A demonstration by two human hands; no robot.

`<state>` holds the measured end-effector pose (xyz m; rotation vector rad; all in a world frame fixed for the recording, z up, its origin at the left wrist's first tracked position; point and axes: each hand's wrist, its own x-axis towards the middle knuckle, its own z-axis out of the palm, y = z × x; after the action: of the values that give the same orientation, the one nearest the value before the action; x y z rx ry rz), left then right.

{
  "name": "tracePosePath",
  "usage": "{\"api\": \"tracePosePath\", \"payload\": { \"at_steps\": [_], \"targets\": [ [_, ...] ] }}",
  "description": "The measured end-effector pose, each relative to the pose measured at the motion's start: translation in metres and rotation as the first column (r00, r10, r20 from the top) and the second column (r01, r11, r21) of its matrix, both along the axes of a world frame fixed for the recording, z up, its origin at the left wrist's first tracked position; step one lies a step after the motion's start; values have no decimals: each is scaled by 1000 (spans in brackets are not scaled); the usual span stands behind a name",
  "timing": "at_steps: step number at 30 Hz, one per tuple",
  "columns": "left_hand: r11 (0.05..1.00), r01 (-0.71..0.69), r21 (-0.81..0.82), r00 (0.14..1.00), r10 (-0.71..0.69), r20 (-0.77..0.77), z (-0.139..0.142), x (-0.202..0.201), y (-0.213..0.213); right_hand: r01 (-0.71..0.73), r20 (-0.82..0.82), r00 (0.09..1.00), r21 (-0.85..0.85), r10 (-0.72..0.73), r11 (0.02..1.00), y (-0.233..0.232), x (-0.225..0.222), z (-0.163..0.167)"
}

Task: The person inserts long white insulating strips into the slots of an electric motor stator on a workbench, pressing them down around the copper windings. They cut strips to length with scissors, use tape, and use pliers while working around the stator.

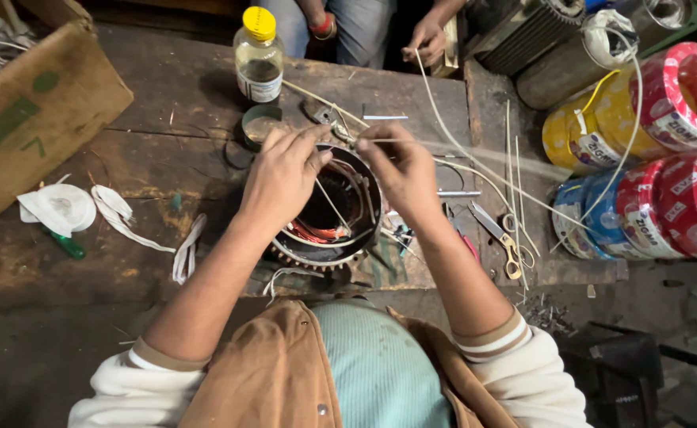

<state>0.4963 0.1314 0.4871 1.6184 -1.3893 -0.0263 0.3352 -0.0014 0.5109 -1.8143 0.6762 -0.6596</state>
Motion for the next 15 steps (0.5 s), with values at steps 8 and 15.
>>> {"api": "tracePosePath", "payload": {
  "at_steps": [8,15],
  "targets": [
    [956,169,239,917,-63,-395,6,-4,-5,-41,35,998,-99,45,994,18,-23,35],
    [970,238,40,932,-217,-289,14,-14,-4,68,-69,990,-521,-121,851,43,-46,59]
  ]
}}
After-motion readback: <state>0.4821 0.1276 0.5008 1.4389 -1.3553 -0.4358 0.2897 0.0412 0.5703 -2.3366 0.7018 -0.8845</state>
